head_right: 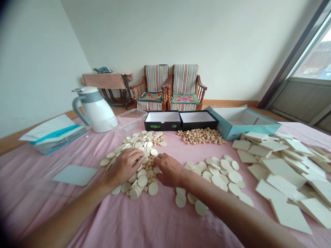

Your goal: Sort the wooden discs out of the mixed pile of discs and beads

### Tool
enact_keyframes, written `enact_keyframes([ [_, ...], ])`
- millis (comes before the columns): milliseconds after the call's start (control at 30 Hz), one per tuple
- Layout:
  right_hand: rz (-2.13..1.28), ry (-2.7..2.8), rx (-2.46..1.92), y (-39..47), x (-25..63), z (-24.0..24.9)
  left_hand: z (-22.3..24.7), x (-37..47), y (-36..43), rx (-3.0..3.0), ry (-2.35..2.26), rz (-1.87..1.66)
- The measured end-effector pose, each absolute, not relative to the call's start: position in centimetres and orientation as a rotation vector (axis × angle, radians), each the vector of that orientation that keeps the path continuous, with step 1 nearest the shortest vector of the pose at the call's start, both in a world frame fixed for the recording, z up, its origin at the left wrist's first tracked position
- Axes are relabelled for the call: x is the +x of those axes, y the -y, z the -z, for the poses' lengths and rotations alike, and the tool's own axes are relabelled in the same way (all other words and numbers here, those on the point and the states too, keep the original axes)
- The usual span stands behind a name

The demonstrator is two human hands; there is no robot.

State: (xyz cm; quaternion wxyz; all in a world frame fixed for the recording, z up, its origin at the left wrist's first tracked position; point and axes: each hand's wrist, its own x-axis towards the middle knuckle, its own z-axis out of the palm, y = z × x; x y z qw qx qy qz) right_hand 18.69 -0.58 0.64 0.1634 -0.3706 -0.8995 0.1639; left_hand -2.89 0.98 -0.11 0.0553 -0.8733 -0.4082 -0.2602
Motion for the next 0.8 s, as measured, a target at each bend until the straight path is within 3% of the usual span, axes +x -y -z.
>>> enact_keyframes([
  [167, -0.47, 2.626, -1.151, 0.4, 21.8, -3.1, 0.0, -2.8, -0.9, -2.648, 1.225, 0.816],
  [367, -0.71, 2.815, -1.268, 0.1, 26.5, -6.4, 0.0, -2.8, -0.9, -2.646, 1.237, 0.796],
  [800, -0.569, 2.546, -1.094, 1.8, 18.4, -0.9, 0.1, -2.8, -1.0, -2.637, 1.23, 0.81],
])
